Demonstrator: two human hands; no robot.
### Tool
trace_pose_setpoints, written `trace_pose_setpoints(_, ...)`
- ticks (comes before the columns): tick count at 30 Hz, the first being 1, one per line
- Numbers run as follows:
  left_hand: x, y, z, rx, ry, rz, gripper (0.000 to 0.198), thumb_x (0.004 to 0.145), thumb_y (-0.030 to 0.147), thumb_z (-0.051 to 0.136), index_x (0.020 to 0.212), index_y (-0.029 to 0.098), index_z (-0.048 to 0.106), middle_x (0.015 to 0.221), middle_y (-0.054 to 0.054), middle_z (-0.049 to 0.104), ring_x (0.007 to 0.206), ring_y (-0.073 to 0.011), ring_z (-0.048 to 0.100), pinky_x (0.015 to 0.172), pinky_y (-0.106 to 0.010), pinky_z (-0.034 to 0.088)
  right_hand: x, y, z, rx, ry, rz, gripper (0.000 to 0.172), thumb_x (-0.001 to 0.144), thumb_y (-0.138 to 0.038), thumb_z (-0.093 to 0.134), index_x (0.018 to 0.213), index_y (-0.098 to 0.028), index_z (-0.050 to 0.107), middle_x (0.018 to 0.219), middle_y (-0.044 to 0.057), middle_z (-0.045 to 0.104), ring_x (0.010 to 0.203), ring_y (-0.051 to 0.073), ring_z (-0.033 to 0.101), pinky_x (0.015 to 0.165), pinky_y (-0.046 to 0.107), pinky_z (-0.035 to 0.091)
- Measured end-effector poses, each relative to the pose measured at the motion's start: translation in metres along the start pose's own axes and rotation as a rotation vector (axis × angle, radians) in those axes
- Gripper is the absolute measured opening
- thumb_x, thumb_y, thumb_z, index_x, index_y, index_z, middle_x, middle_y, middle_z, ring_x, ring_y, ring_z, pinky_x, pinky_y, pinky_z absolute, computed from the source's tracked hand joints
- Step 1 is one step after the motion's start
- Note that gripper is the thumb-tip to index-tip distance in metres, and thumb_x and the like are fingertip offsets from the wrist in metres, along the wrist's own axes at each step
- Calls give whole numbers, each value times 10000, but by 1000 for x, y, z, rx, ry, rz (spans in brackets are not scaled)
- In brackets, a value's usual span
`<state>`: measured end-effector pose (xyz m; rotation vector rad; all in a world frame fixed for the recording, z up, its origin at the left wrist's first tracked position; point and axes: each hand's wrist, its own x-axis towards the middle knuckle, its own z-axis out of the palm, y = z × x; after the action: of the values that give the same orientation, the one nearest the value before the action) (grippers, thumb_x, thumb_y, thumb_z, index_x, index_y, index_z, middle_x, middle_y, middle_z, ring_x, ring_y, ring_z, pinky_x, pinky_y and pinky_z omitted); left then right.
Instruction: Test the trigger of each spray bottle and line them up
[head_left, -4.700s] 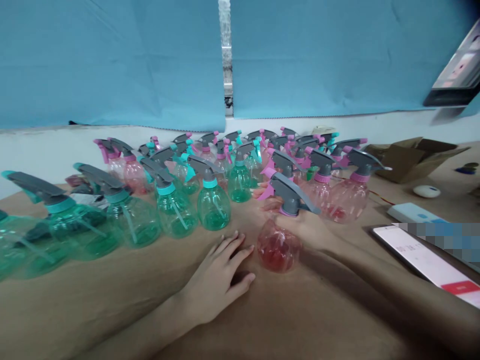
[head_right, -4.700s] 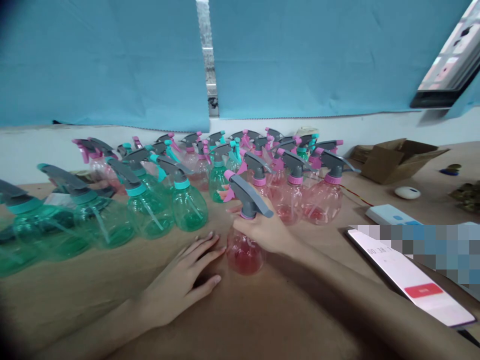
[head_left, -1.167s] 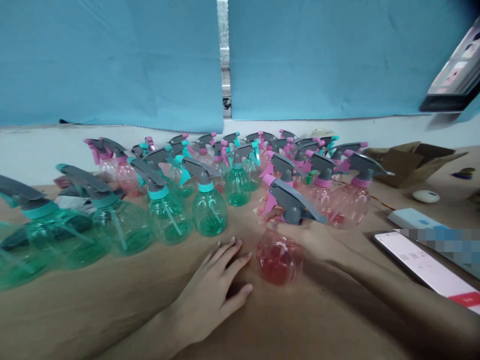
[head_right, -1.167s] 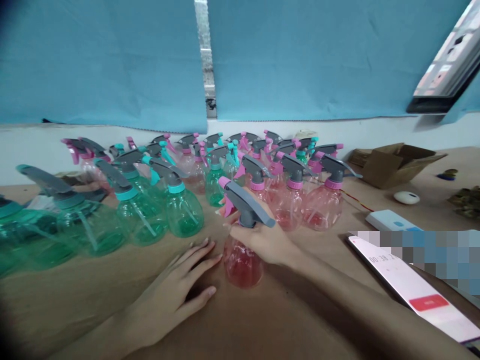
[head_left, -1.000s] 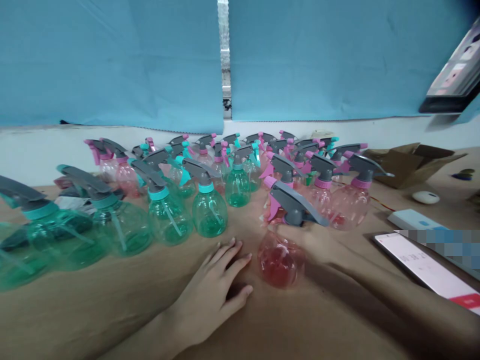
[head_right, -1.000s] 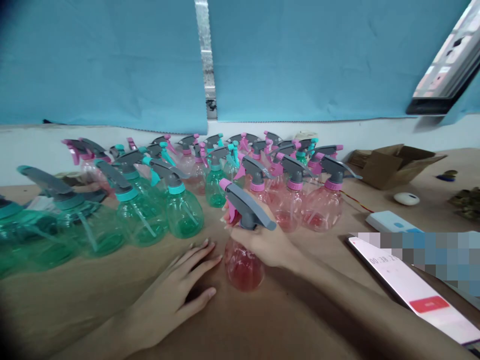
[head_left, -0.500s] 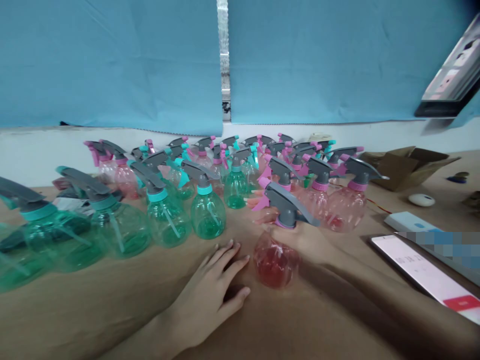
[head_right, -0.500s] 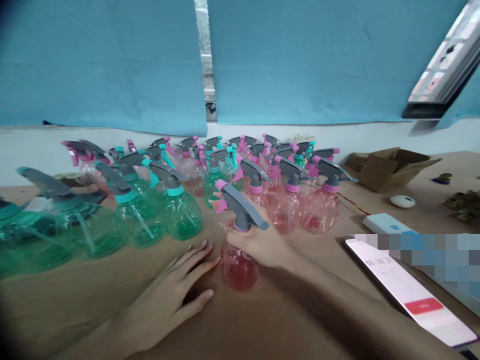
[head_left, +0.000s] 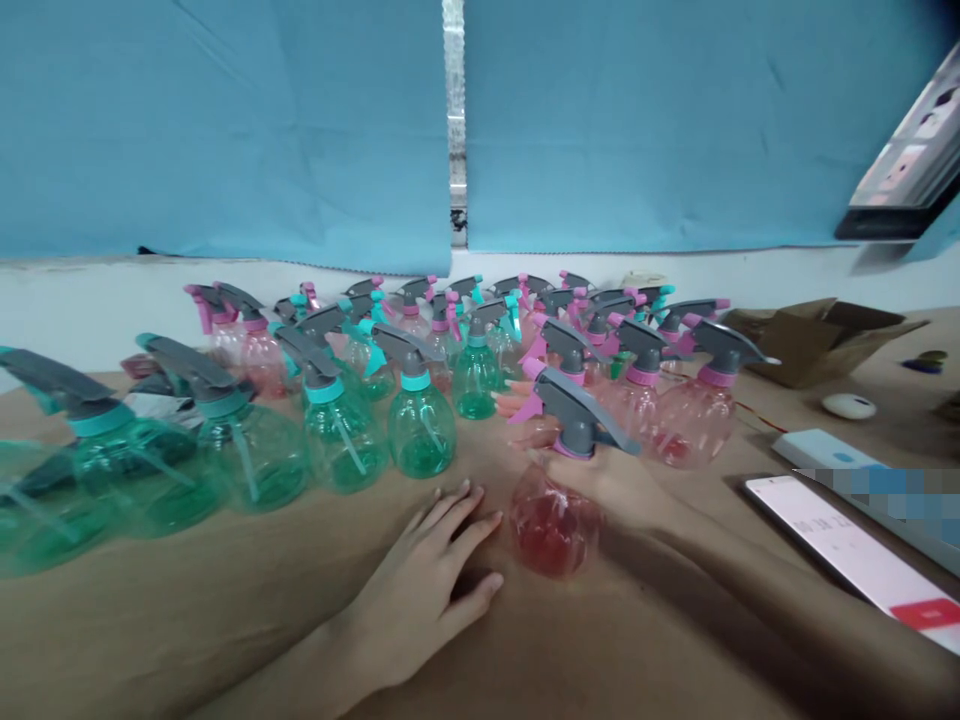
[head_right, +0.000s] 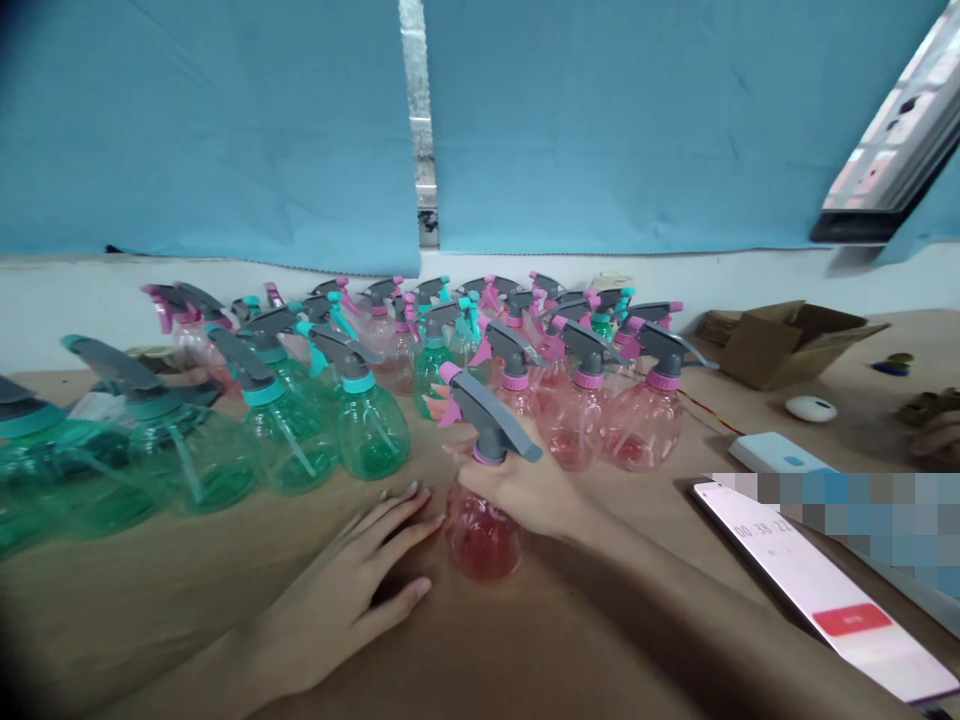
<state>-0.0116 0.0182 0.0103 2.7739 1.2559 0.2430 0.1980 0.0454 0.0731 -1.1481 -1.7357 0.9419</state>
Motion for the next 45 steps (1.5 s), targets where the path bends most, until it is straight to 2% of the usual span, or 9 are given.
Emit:
trace_pose_setpoints(4,-1,-1,2,-7,11,4,465,912,440,401,1332,245,370,1441,-50,276,1307,-233,239,1039,-439,248,-1,-1,0,-17,26,42,37,672,-217,498,700,-225,520,732,14,601,817,195,601,766,333,465)
trace_pose_setpoints(6,-1,-2,4,-9,16,1,463,911,435,407,1333,248,368,1442,-48,273,1307,-233,238,1039,-437,249,-2,1,0,-53,46,72,18,665,-235,496,673,-226,509,691,10,582,810,207,589,743,346,467)
trace_pose_setpoints(10,0,-2,4,-9,15,-3,462,907,437,414,1327,249,377,1437,-48,285,1304,-238,247,1040,-441,247,-1,4,0,-91,70,99,110,675,-314,509,623,-225,472,603,0,514,812,226,568,703,354,462)
trace_pose_setpoints(18,-1,-1,1,-4,14,9,462,909,445,404,1322,238,388,1431,-58,299,1304,-237,247,1037,-435,253,-1,9,1,-42,76,154,135,697,-279,541,811,-208,545,715,2,573,729,183,574,676,320,456)
trace_pose_setpoints(23,-1,-2,3,-15,36,18,452,907,435,417,1319,250,388,1430,-52,302,1301,-239,255,1039,-435,250,-2,10,2,37,37,115,76,699,-256,531,755,-208,516,696,-8,559,662,155,564,636,293,461)
trace_pose_setpoints(27,0,-2,3,-22,39,16,457,905,438,418,1318,243,392,1427,-54,307,1300,-245,258,1038,-440,253,-2,7,1,2,41,161,78,698,-275,529,712,-207,495,699,-8,552,642,144,546,622,286,449)
trace_pose_setpoints(34,0,-1,1,-15,18,8,462,908,440,411,1321,234,390,1431,-58,299,1304,-242,249,1045,-435,239,0,8,1,-18,52,40,224,664,-253,516,539,-222,333,560,-36,428,552,125,475,562,289,413)
trace_pose_setpoints(40,0,0,0,-1,18,7,459,907,436,415,1316,229,397,1425,-60,312,1302,-240,252,1043,-429,244,-2,-3,-1,-38,58,38,164,648,-253,512,534,-225,397,516,-38,414,498,122,440,515,288,396)
trace_pose_setpoints(45,0,0,-1,-15,31,11,452,903,431,427,1309,233,407,1422,-56,317,1297,-246,262,1035,-430,260,-3,-5,-1,-28,81,-15,57,642,-186,505,648,-230,540,590,-16,541,606,154,540,572,301,439)
